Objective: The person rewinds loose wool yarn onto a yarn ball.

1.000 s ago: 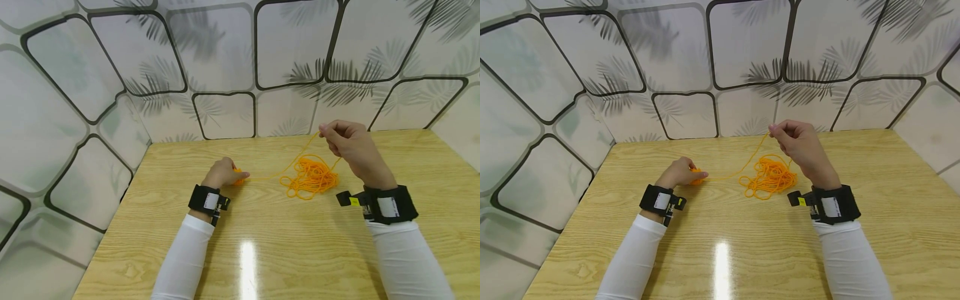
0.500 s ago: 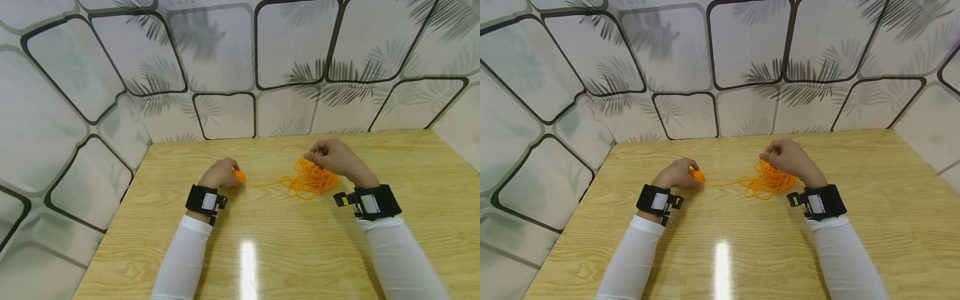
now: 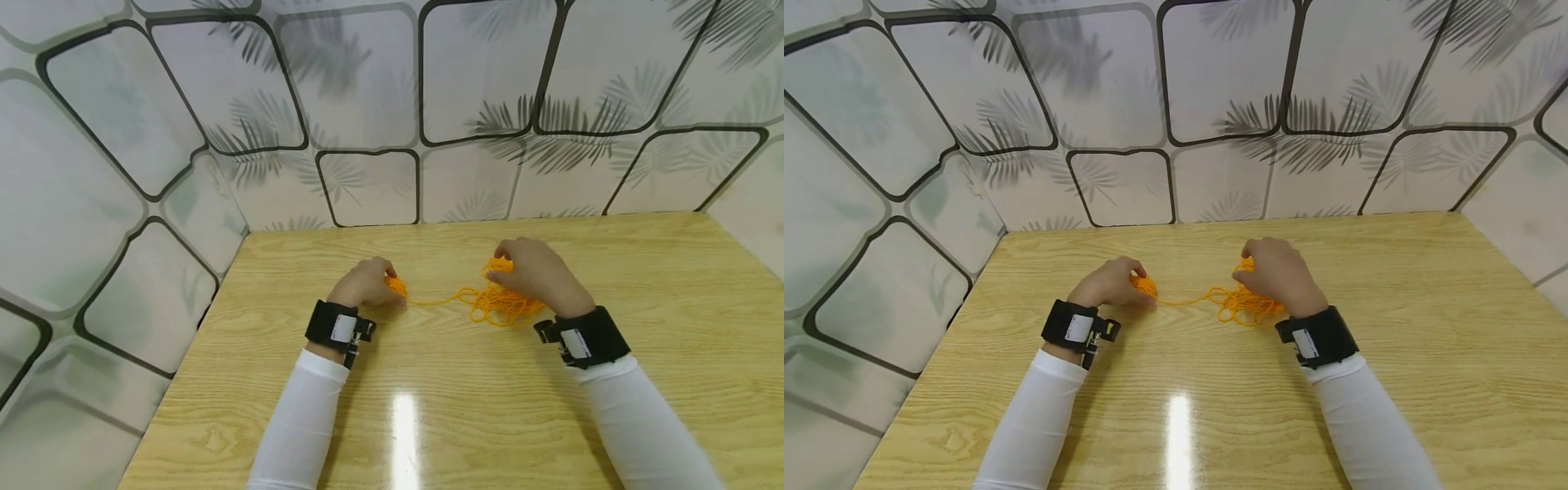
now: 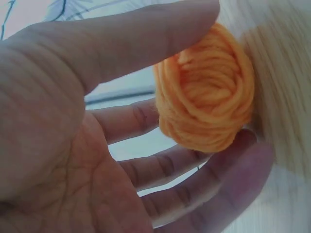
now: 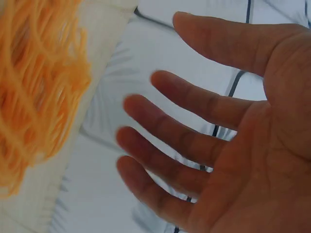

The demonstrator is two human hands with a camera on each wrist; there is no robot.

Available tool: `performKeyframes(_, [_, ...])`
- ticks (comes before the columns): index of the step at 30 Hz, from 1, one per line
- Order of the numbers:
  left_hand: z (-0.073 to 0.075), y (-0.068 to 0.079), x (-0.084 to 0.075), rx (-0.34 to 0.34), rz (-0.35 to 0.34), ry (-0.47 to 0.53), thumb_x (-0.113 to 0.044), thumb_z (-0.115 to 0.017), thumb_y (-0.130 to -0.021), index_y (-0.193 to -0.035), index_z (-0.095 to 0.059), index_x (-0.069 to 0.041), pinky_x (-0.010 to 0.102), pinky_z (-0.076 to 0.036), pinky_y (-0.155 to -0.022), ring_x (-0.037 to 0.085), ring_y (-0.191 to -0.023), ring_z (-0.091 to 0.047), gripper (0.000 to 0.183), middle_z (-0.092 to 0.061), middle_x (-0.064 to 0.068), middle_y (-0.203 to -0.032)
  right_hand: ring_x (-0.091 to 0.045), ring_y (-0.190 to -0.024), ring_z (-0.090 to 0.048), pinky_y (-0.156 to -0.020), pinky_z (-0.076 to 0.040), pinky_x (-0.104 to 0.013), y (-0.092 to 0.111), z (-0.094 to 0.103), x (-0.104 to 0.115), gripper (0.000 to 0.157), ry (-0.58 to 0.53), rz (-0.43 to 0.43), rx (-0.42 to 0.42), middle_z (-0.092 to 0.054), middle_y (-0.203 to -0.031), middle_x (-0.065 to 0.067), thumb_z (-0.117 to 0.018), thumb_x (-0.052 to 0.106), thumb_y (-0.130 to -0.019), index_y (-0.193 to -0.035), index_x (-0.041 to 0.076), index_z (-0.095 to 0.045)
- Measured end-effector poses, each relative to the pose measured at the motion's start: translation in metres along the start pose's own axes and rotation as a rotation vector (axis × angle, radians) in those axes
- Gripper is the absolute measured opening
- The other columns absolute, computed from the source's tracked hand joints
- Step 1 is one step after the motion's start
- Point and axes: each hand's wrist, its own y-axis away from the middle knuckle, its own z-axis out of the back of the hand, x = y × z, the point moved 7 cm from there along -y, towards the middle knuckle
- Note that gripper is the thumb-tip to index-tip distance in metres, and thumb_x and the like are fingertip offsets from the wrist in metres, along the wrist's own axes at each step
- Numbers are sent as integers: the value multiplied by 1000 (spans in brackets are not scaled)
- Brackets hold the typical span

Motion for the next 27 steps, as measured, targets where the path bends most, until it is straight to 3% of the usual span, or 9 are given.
performKeyframes(4, [2,3,-19,11,-110,86,-40,-73,-74,-119,-55,-9,29,-46,-75,17,-92,-54,58,-57,5,-108,-32,-107,-51,-87,-42,-45,-2,-15,43,53,-38,164,-32,-54,-120,-14,-65,36,-84,-127,8,-50])
performKeyframes(9, [3,8,-34,63,-187,244,-45,-73,-73,-114,-51,-9,30,-49,-63,22,-78,-61,59,-61,5,-90,-23,-96,-56,-79,-46,-37,-3,-42,85,57,-92,308,-76,-57,-114,-6,-65,35,-84,-133,10,-46])
performKeyframes(12, [1,10,-33,108,-192,266,-46,-74,-72,-112,-50,-10,30,-49,-63,24,-77,-61,59,-61,6,-92,-19,-89,-57,-74,-47,-33,-3,-53,95,52,-100,312,-142,-58,-108,-5,-66,28,-85,-130,8,-49])
performKeyframes(17, [3,13,-31,132,-245,148,-44,-80,-64,-118,-52,-17,27,-46,-77,17,-97,-53,66,-52,1,-115,-18,-86,-58,-71,-47,-27,-3,-59,99,47,-136,294,-230,-60,-107,-5,-68,21,-83,-124,8,-52])
performKeyframes(20, [5,14,-33,114,-310,93,-36,-82,-63,-117,-54,-18,26,-44,-80,15,-99,-51,63,-52,0,-115,-19,-86,-59,-71,-47,-27,-4,-59,100,46,-148,303,-255,-62,-108,-6,-68,24,-83,-123,8,-54])
performKeyframes(24, [7,11,-31,86,-337,79,-28,-82,-66,-110,-58,-14,25,-45,-78,16,-94,-53,52,-56,0,-107,-22,-93,-59,-77,-47,-33,-4,-60,99,51,-128,286,-212,-61,-113,-7,-65,33,-84,-126,9,-51])
performKeyframes(27, [8,8,-20,43,-242,30,-27,-80,-68,-111,-59,-12,26,-44,-78,16,-94,-53,50,-57,2,-109,-26,-102,-56,-83,-45,-40,-5,-59,93,57,-96,249,-134,-58,-119,-9,-64,37,-85,-132,10,-46])
